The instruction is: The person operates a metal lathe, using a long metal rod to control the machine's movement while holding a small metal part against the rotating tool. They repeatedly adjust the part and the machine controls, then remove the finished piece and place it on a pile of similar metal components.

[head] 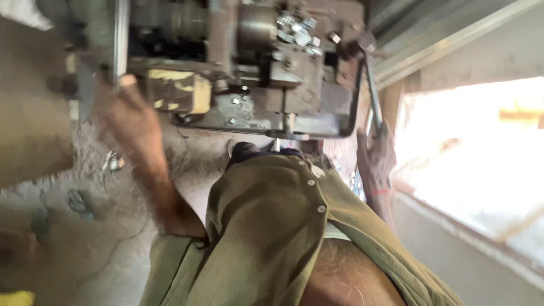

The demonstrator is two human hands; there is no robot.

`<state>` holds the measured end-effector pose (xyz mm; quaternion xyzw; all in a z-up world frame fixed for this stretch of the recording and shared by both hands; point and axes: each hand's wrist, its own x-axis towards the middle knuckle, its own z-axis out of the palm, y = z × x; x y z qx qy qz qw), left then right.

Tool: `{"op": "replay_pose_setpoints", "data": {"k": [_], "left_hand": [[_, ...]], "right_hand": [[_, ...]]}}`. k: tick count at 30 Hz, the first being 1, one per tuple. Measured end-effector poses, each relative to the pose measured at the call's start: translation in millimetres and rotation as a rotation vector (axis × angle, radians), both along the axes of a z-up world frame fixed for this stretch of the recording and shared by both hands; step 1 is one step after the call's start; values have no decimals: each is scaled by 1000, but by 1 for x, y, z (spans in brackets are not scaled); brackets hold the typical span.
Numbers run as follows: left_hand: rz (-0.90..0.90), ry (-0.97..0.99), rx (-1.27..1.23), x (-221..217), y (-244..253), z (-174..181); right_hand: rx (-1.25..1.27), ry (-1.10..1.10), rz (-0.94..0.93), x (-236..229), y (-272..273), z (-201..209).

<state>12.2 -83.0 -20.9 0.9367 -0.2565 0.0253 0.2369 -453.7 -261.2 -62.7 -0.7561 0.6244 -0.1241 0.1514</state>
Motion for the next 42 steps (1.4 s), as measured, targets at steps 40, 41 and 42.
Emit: {"op": "replay_pose_setpoints", "data": {"k": [40, 41, 42], "left_hand": [[18, 113, 137, 19, -14, 46], [27, 107, 135, 20, -12, 43], [22, 87, 140, 20, -8, 39]], "right_hand": [[-22, 133, 159, -8, -444, -92], [-9, 132, 159, -1, -446, -93], [2, 135, 161, 6, -448, -94]]}}
